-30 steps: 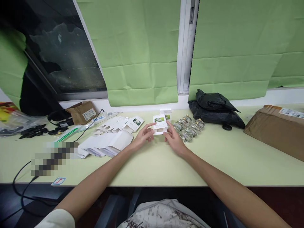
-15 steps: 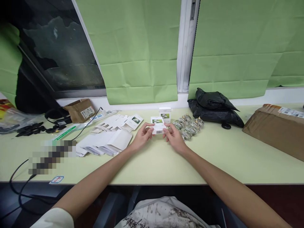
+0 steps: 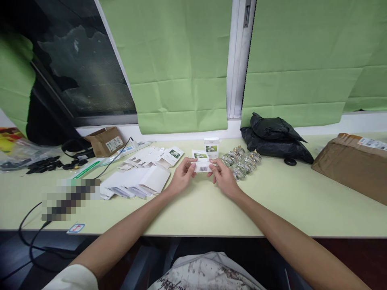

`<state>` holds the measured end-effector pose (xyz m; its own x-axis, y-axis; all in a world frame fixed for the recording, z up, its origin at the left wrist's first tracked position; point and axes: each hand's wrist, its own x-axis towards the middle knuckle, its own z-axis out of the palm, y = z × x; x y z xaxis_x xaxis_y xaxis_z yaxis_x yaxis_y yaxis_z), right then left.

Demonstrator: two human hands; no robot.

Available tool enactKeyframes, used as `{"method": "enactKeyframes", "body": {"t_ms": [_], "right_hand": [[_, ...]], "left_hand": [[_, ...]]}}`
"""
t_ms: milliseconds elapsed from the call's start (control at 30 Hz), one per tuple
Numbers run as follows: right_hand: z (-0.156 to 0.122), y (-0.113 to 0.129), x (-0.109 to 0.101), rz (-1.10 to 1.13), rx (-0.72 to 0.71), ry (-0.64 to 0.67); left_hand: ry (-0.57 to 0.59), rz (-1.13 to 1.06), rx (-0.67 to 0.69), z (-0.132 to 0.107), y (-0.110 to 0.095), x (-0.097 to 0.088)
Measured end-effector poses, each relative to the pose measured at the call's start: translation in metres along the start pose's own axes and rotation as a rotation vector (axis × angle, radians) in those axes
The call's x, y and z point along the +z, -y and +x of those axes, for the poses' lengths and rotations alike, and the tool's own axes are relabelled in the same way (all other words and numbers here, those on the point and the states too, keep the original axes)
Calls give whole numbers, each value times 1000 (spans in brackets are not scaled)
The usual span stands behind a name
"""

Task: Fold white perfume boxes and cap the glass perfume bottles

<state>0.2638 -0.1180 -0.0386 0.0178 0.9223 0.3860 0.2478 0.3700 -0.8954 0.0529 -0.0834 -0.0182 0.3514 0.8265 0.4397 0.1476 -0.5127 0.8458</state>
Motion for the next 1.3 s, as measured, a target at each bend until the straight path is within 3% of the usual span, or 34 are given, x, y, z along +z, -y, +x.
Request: {"method": "enactKeyframes", "body": {"t_ms": [267, 800, 1300], "right_hand": [[-4, 8, 5, 24, -86, -6], [-5, 3, 4, 12, -40, 120], [-3, -2, 6, -6, 33, 175]], "left_hand": [[-42, 83, 35, 0, -2, 2], [-170, 140, 108, 13, 21, -6], [-208, 134, 118, 11, 22, -4]]}}
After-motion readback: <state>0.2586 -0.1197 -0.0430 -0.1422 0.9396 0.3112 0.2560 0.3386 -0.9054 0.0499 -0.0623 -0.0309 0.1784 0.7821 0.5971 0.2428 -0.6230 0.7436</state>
